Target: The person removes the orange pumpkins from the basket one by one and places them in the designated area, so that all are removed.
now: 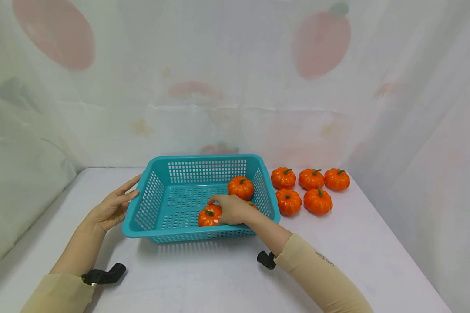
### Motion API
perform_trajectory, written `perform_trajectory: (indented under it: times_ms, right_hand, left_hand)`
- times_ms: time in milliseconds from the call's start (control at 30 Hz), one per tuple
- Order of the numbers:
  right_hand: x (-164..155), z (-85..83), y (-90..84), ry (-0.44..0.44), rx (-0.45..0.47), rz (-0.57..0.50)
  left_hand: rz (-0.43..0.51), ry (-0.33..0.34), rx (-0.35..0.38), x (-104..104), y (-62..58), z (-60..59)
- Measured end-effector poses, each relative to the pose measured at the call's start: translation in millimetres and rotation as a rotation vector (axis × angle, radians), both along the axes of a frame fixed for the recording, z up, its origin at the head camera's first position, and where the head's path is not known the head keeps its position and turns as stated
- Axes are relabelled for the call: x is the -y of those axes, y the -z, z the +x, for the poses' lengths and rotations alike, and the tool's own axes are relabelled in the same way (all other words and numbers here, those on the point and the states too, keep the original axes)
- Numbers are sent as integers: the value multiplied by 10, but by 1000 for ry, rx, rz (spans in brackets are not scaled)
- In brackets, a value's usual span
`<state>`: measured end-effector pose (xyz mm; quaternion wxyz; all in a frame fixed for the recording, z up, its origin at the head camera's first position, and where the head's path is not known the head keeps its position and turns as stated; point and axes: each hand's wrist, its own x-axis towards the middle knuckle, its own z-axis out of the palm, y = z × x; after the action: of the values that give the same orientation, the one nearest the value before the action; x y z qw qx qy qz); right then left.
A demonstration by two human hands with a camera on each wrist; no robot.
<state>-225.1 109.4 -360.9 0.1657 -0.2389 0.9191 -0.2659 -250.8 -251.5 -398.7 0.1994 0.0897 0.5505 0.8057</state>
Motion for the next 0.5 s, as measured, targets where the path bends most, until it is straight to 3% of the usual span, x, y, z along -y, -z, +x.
perform_trajectory:
  times_ms: [267,500]
  right_hand:
    - [-9,9,-16,18,-51,-54]
    - [-19,-8,-62,37,-40,-131]
  left_hand:
    - [-9,-7,-1,0,11,-3]
    - [-11,-3,3,4,21,-16]
